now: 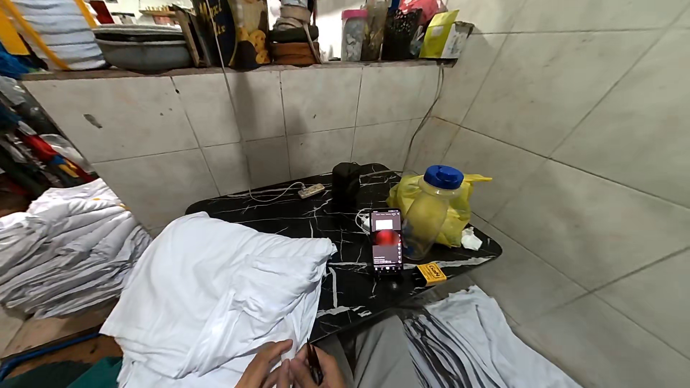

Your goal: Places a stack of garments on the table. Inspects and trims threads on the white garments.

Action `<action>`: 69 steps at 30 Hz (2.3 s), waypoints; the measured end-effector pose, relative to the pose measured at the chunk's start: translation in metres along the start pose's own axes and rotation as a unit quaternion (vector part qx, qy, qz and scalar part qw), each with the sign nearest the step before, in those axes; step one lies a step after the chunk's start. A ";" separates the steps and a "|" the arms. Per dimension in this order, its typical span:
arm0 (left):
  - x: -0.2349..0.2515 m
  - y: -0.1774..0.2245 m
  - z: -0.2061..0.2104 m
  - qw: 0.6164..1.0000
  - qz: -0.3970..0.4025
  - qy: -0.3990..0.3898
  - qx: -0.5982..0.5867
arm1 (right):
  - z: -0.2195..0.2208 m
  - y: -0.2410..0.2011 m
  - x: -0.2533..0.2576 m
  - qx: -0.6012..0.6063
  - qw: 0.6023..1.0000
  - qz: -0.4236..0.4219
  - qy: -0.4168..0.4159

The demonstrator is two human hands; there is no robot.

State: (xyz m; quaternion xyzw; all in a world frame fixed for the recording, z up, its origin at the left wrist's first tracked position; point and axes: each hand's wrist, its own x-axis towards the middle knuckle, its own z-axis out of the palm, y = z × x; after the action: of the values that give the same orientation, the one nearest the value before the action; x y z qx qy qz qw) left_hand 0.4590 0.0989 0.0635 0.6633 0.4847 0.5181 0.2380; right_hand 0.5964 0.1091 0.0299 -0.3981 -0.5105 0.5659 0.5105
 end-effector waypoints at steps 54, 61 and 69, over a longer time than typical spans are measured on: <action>-0.006 -0.033 -0.019 0.993 0.005 -0.025 -0.116 | -0.009 -0.002 0.005 -0.332 0.918 -0.214 0.028; -0.010 -0.021 -0.010 0.988 -0.063 0.008 -0.142 | 0.011 -0.007 0.006 -0.260 0.957 -0.111 0.062; -0.009 -0.017 -0.038 0.986 -0.001 -0.165 0.021 | -0.007 0.000 0.007 -0.009 1.000 -0.013 0.021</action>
State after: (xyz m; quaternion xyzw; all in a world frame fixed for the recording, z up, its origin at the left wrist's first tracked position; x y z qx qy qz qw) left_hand 0.4174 0.0903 0.0591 0.7442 0.4504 0.3909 0.3008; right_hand 0.6026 0.1171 0.0292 -0.4081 -0.5096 0.5464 0.5246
